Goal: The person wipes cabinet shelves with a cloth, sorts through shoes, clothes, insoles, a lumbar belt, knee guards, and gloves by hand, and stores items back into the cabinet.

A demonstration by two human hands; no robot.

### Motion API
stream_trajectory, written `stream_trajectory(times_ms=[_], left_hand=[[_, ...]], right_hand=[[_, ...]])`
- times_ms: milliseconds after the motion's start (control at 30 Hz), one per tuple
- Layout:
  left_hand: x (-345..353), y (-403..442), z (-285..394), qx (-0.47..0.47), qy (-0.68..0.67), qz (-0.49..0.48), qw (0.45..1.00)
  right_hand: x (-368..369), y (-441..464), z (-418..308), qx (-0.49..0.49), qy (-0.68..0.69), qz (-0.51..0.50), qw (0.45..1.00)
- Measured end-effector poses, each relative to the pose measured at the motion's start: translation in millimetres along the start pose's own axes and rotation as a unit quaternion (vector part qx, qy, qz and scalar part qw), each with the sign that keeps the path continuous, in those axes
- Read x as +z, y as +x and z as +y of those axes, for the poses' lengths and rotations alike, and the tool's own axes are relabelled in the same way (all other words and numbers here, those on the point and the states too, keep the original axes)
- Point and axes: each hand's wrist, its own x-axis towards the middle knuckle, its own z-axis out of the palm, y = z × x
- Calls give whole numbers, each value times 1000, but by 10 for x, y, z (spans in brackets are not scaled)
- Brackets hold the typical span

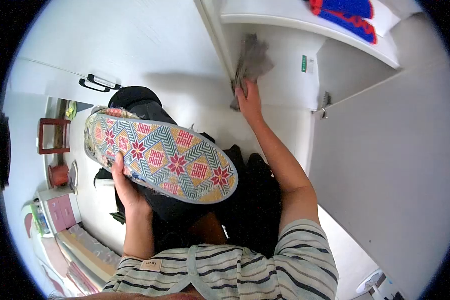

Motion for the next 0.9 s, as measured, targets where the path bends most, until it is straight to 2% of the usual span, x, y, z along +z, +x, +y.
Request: stream_trajectory(times_ms=[33, 100, 133, 167, 233, 267, 300, 367, 400, 600, 733, 767, 800, 867, 900], left_hand=[[-3, -2, -4, -8, -5, -19, 1000], [16, -54, 26, -20, -4, -34, 999], [24, -61, 23, -26, -13, -39, 999], [25, -64, 17, -32, -22, -45, 998], [3, -39, -15, -17, -27, -53, 998], [-6, -29, -23, -19, -36, -64, 997], [1, -41, -15, -22, -46, -76, 996], [-5, -38, -11, -11, -89, -99, 991], [-19, -34, -7, -2, -91, -99, 991], [-119, 32, -42, 9, -105, -110, 988], [-140, 84, -51, 8, -104, -106, 989], [-163, 79, -52, 30, -109, -136, 984], [-178, 89, -61, 8, -125, -130, 984], [-257, 238, -176, 23, -122, -173, 977], [-229, 172, -170, 9, -139, -174, 975]], right_hand=[[-82, -37, -20, -7, -4, 5, 1000], [-226, -57, -202, 161, 91, -65, 981], [-278, -10, -399, 171, 143, -36, 974], [-389, 44, -601, 161, 140, -36, 976], [-746, 142, -1346, 74, 148, -37, 985], [-948, 106, -1797, 114, 193, -22, 974], [-1082, 52, -1988, 103, 188, -20, 976], [-1344, -75, -2250, 21, 220, 96, 970], [-1478, -177, -2365, 14, 217, 97, 971], [-2135, -950, -2667, -8, 272, 89, 958], [-2312, -1252, -2767, -34, 206, 31, 977], [-2289, -1286, -2857, 22, 202, 59, 977], [-2232, -1281, -2932, 74, 200, 77, 974], [-2082, -1275, -3054, 125, 178, 177, 960], [-2187, -1256, -2948, 78, 169, 162, 969]])
